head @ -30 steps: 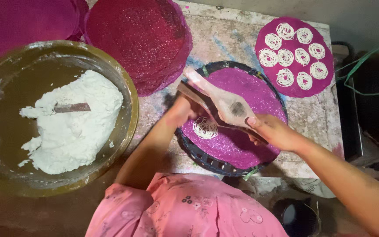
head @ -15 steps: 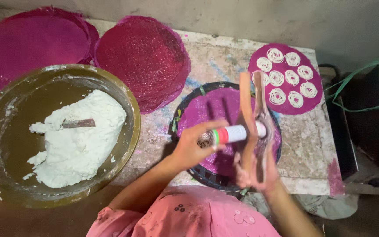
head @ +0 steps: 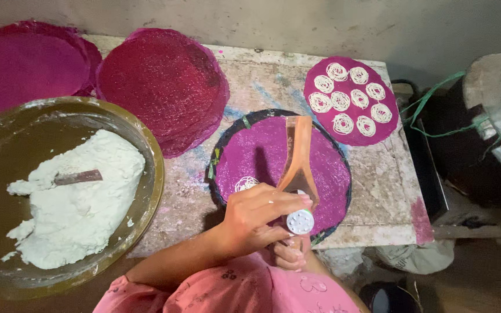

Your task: The person scoops white paste from a bowl and uses a handheld applicator to draw spiral patterns on purple trays. They repeat the process across multiple trays, occasionally moving finished trays aside.

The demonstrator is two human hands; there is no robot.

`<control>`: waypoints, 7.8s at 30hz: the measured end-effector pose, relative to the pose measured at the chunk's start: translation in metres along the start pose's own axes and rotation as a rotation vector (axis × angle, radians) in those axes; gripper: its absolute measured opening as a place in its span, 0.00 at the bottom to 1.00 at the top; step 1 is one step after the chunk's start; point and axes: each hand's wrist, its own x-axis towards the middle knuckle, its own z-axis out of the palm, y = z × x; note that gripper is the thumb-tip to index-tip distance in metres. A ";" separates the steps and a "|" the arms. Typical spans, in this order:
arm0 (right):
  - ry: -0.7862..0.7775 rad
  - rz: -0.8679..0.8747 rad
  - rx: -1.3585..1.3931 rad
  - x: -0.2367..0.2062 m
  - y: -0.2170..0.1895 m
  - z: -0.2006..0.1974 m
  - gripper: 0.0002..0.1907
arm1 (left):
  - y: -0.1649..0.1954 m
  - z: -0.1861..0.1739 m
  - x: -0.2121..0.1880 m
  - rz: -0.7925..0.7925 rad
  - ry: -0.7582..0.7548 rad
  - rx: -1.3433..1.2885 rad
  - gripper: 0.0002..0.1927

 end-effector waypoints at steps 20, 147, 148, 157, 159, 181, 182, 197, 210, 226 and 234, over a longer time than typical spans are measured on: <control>0.097 -0.167 -0.137 -0.027 -0.025 0.004 0.57 | -0.015 -0.004 -0.006 -0.184 -0.029 0.078 0.25; 0.165 -0.278 -0.196 -0.008 -0.020 0.023 0.46 | -0.011 0.007 0.007 -0.102 -0.026 -0.049 0.23; 0.155 -0.270 -0.189 -0.008 -0.018 0.021 0.46 | -0.008 0.008 0.008 -0.081 -0.018 -0.073 0.23; 0.274 -0.351 -0.146 -0.020 -0.003 0.008 0.43 | 0.005 0.007 0.013 -0.074 -0.047 -0.076 0.24; 0.160 -0.307 -0.226 -0.021 -0.008 0.010 0.43 | 0.008 0.001 0.016 -0.073 -0.060 -0.073 0.24; -0.242 0.371 -2.102 0.062 -0.061 0.190 0.24 | 0.083 -0.102 0.025 -0.415 -0.998 0.145 0.10; -0.217 0.386 -2.044 0.060 -0.058 0.187 0.24 | 0.081 -0.115 0.013 -0.416 -0.993 0.104 0.13; -0.475 -0.695 -3.360 0.076 -0.089 0.190 0.11 | -0.054 -0.106 -0.150 -1.259 -0.509 -1.050 0.17; -0.323 -1.164 -2.838 0.079 -0.034 0.177 0.17 | 0.014 -0.126 -0.078 -1.159 -0.564 -0.579 0.15; -0.337 -1.084 -3.095 0.099 -0.009 0.175 0.24 | 0.027 -0.148 -0.063 -1.174 -0.485 -0.480 0.18; -0.018 -1.086 -2.961 0.090 -0.018 0.164 0.18 | 0.024 -0.141 -0.082 -0.973 0.143 -0.479 0.22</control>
